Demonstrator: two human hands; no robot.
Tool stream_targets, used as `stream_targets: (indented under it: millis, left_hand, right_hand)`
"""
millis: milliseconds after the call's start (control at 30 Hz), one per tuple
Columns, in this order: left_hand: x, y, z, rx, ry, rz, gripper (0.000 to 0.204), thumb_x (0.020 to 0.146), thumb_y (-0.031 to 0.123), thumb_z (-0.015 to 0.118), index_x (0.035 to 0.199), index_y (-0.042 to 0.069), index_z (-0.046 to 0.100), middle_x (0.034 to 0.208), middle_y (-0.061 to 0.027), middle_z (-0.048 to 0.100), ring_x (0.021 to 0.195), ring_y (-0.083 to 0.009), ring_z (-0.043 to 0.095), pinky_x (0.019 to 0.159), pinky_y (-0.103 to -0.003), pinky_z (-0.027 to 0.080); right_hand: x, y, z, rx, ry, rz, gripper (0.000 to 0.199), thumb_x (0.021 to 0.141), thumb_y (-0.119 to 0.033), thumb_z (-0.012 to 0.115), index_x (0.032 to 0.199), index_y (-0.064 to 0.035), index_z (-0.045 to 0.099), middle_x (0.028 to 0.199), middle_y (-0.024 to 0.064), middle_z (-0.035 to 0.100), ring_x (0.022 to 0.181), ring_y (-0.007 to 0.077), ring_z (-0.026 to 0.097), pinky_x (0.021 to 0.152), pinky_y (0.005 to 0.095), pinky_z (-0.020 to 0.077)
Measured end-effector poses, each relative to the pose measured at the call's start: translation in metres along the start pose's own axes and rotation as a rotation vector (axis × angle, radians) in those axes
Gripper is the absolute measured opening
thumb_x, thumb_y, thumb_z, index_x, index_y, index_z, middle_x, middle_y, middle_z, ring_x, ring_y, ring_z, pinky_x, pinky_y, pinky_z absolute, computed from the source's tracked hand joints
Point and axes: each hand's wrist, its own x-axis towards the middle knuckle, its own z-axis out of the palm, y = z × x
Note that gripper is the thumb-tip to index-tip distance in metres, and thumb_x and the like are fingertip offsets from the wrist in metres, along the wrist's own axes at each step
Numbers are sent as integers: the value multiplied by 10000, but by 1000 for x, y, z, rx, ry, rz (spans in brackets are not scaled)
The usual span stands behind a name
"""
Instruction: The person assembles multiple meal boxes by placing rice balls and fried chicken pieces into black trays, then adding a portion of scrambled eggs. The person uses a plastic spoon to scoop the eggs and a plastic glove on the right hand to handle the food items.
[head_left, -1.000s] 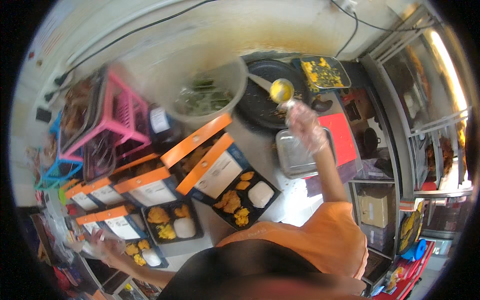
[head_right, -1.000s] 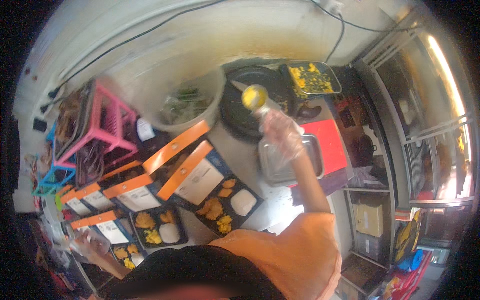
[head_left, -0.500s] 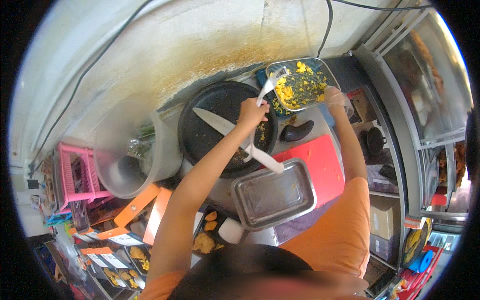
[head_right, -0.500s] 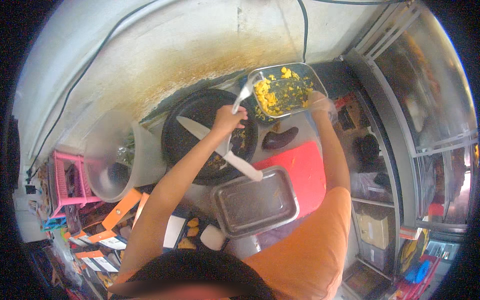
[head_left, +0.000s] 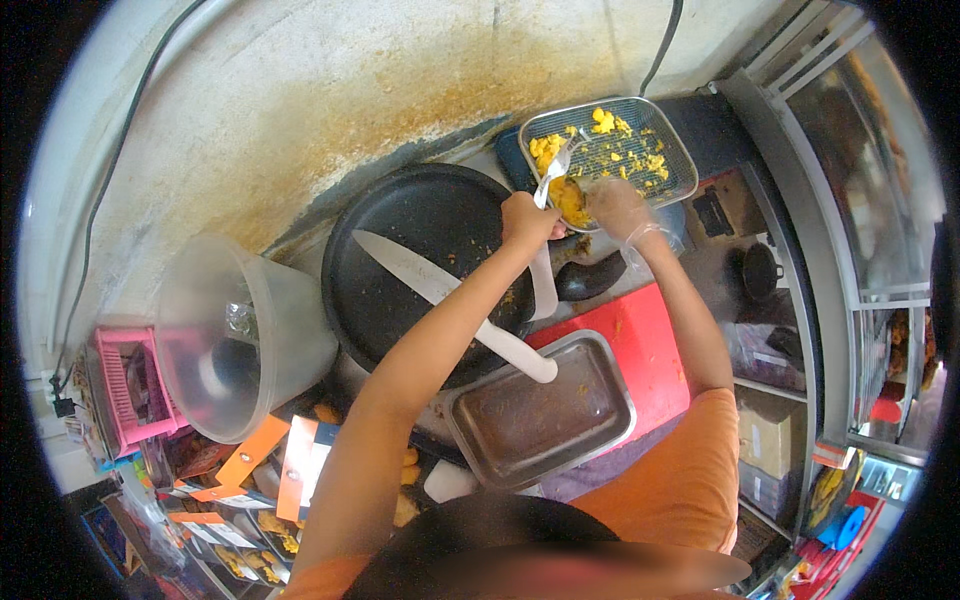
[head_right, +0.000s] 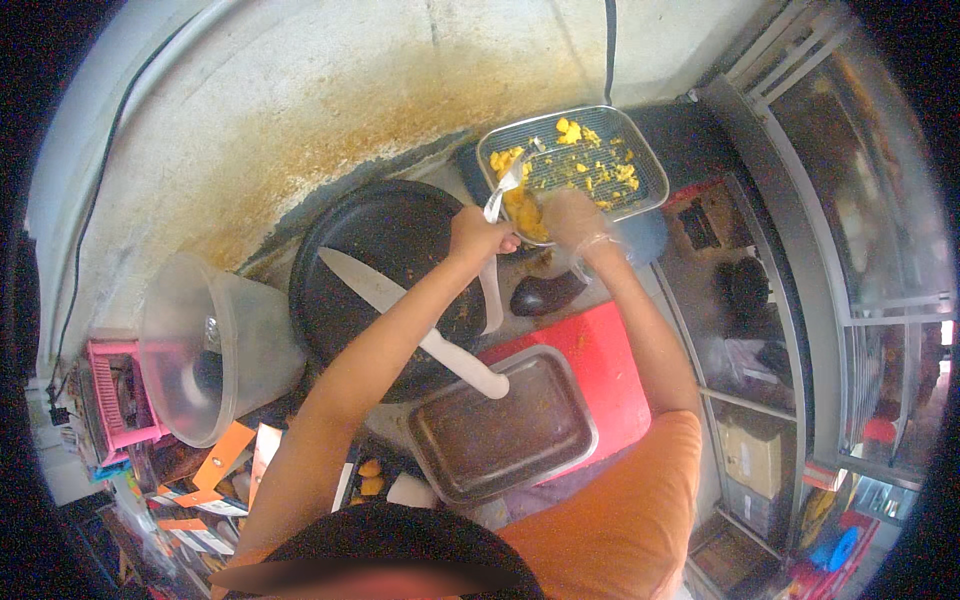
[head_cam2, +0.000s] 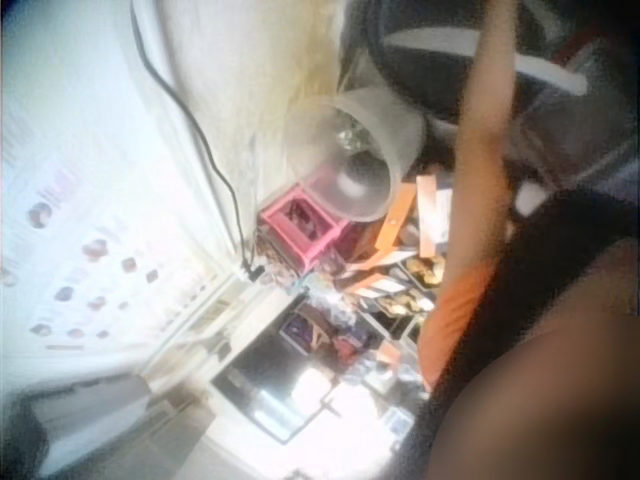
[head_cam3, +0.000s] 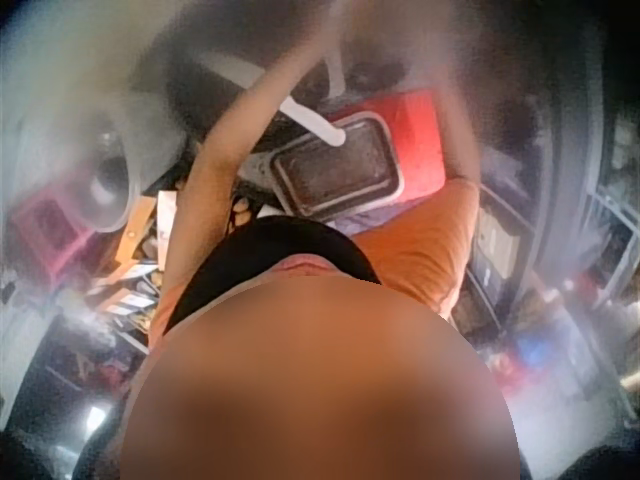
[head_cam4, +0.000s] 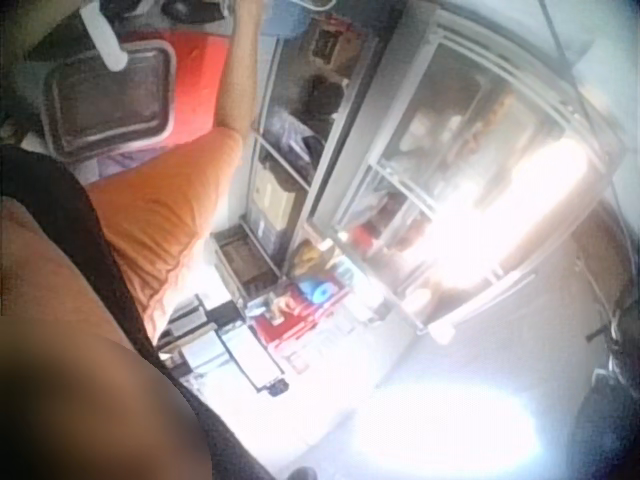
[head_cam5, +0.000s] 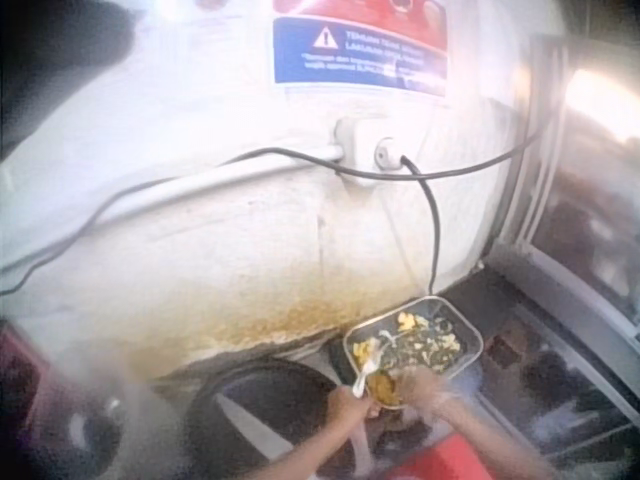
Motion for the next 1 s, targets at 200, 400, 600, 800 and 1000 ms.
stream_targets:
  millis: [200,400,600,800,1000]
  left_hand:
    - [2,0,-3,2,42,21,188,821,53,631,778,-131,632,674,-176,678,543,-202,678,489,-288,566]
    - [3,-2,1,-77,77,58,144,845,20,587,827,-121,607,693,-186,674,583,-213,691,504,-304,571]
    - [-1,-3,2,-103,109,44,139,851,14,578,774,-101,597,676,-183,669,588,-221,693,508,-303,569]
    - [1,-8,8,-79,118,52,145,851,22,589,752,-82,609,644,-174,660,580,-218,691,487,-301,542]
    - [2,-10,10,-247,143,-2,92,845,8,601,802,-73,595,637,-152,646,563,-226,682,474,-302,531]
  right_hand:
    - [36,28,-10,25,91,226,215,881,-161,500,953,-39,661,905,213,663,825,376,660,719,468,527]
    - [51,2,14,117,-44,18,231,890,-140,479,1031,-63,646,941,212,663,861,379,657,740,474,523]
    - [34,-14,-17,-72,-93,-264,195,859,-113,521,997,-85,656,933,179,670,819,341,674,669,453,535]
    - [4,-4,-43,-189,-264,-275,183,867,-176,559,996,-111,671,908,153,681,809,320,678,661,435,529]
    - [7,5,-23,339,-210,-149,193,851,-211,642,973,-66,673,733,91,659,642,200,621,565,342,473]
